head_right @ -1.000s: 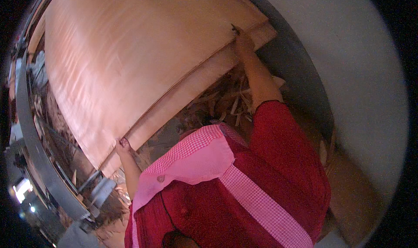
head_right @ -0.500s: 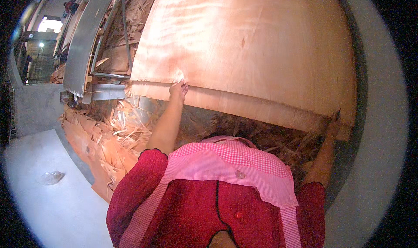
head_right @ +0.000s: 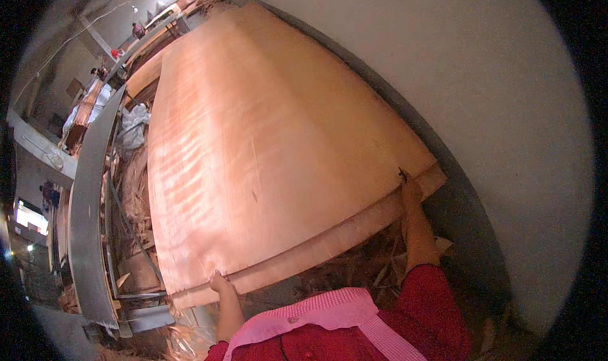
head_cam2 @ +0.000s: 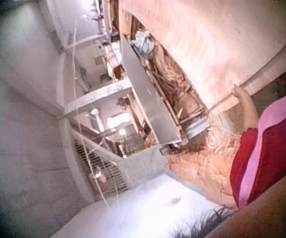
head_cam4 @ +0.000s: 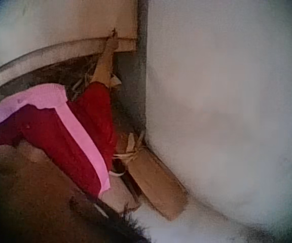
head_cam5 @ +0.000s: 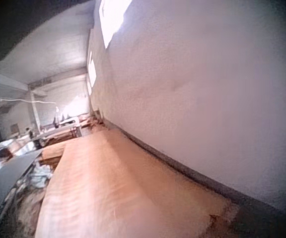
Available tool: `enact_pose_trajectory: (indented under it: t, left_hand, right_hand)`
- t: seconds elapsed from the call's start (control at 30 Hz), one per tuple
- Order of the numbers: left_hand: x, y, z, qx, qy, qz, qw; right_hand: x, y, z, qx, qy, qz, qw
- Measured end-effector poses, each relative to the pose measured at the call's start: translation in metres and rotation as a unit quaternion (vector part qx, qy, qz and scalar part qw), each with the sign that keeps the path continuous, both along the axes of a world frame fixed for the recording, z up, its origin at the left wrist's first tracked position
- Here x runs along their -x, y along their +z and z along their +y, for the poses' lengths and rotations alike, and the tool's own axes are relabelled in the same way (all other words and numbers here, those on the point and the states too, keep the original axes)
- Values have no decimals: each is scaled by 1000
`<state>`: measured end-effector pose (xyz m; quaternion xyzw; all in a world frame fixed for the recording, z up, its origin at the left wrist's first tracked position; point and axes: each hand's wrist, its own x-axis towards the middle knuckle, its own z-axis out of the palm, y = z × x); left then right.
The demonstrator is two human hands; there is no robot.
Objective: The person trims and sorts large sheets of wood veneer, using a small blade to cut away damaged edges and a long bamboo stick to lift and maneuver the sheets onto a work surface.
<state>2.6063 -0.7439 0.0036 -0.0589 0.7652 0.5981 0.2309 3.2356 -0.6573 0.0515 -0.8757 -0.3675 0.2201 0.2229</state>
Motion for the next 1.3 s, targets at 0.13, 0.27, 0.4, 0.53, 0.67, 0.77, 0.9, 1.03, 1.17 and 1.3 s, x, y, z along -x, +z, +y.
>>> enact_pose_trajectory:
  t: [0.13, 0.27, 0.4, 0.53, 0.67, 0.77, 0.9, 1.03, 1.17, 1.3]
  left_hand:
    - [10, -13, 6, 15, -21, 8, 1000]
    - [6, -6, 11, -5, -35, -1, 999]
    - [10, -10, 16, -37, 9, -7, 999]
    - [44, -35, 1, -24, 29, -33, 999]
    - [20, -14, -9, -166, 4, -139, 976]
    - [45, -34, -7, 47, -54, -4, 997]
    - [24, -25, -13, 8, -51, 16, 999]
    - [10, -13, -30, -9, -67, -45, 997]
    - [22, -18, -8, 14, -77, -46, 996]
    - [43, -35, -24, 93, -178, -21, 979]
  right_hand:
    - [1, -7, -10, -27, 1, -19, 999]
    - [-16, -15, -6, -55, 35, -42, 997]
    - [-8, -16, 2, -40, 55, -58, 996]
    - [13, -13, 13, 3, 59, -40, 997]
    - [-5, -31, -8, -36, 87, -44, 995]
    - [10, -27, -13, -39, 188, -32, 981]
    - [4, -15, -25, -29, 109, -19, 993]
    - [-33, -34, -39, 4, 122, -75, 990]
    - [-29, -35, -15, -9, 144, -81, 986]
    - [-28, -47, -13, -59, 143, -51, 987]
